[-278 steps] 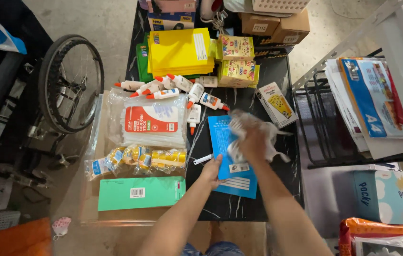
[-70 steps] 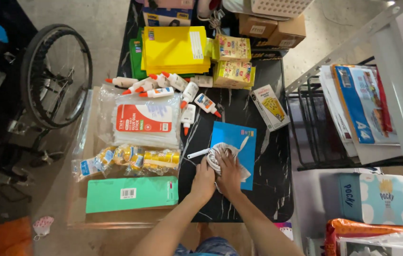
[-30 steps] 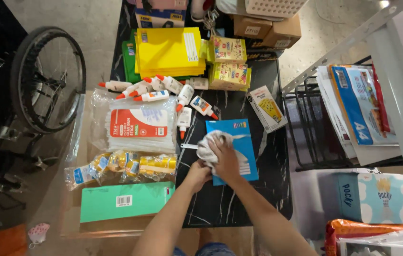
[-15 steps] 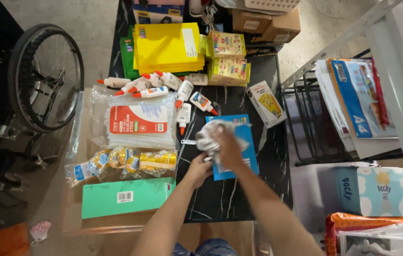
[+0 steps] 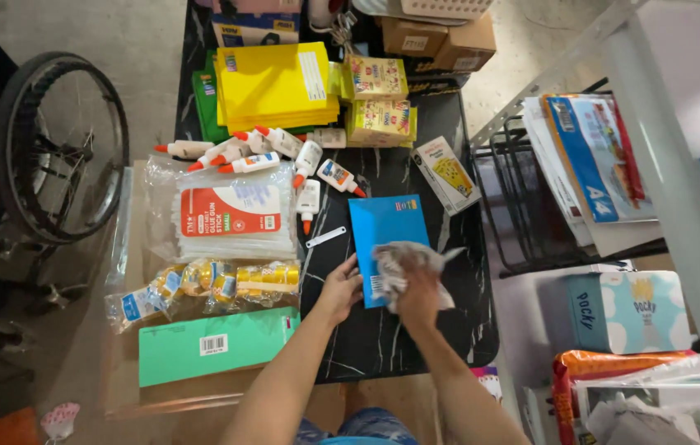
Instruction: Wiping the covers of various notebooks with a cloth to clean them.
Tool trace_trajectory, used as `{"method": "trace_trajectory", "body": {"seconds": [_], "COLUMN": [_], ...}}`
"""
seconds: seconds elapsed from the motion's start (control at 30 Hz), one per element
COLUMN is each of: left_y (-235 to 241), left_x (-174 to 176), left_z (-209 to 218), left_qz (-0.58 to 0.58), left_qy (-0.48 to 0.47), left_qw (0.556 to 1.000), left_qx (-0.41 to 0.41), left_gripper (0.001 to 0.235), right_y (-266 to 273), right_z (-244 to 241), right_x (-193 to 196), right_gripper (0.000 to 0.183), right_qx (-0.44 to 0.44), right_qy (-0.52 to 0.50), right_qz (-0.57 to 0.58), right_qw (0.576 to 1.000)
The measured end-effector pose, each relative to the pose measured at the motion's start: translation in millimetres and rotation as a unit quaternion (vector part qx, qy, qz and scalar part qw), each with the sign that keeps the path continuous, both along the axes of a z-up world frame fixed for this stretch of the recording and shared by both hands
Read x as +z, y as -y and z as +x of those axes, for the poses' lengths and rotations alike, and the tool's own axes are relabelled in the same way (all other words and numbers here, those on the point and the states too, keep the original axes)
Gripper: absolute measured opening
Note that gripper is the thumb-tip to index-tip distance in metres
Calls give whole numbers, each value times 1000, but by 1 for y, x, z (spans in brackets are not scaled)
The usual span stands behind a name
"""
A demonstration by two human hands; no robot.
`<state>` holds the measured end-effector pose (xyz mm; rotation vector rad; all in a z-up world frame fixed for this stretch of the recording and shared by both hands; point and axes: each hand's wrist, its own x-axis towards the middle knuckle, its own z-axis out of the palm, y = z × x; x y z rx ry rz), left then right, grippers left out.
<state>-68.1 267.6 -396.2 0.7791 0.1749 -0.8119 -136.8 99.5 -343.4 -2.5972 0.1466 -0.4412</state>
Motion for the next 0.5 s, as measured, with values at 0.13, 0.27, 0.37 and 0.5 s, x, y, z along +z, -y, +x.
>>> {"method": "trace_trajectory", "body": {"seconds": [0.13, 0.27, 0.37, 0.5], "left_y": [29, 45, 40, 39], "left_x": [32, 87, 90, 42], "left_z": [-3, 12, 24, 33], "left_qz": [-9, -139, -182, -76], "left_qy": [-12, 2, 37, 91], "left_qw": [1000, 988, 981, 993], "left_qx": [22, 65, 57, 7], "left_gripper": [71, 69, 68, 71], "right_y": [77, 117, 115, 146], "right_z": [-8, -12, -9, -17], "right_x": [-86, -80, -5, 6], "right_gripper": [71, 45, 36, 27], "right_qx": [-108, -241, -211, -101], "right_qy": [8, 31, -13, -12], "right_qz": [-17, 650, 839, 782], "right_qw": [994, 720, 501, 615]}}
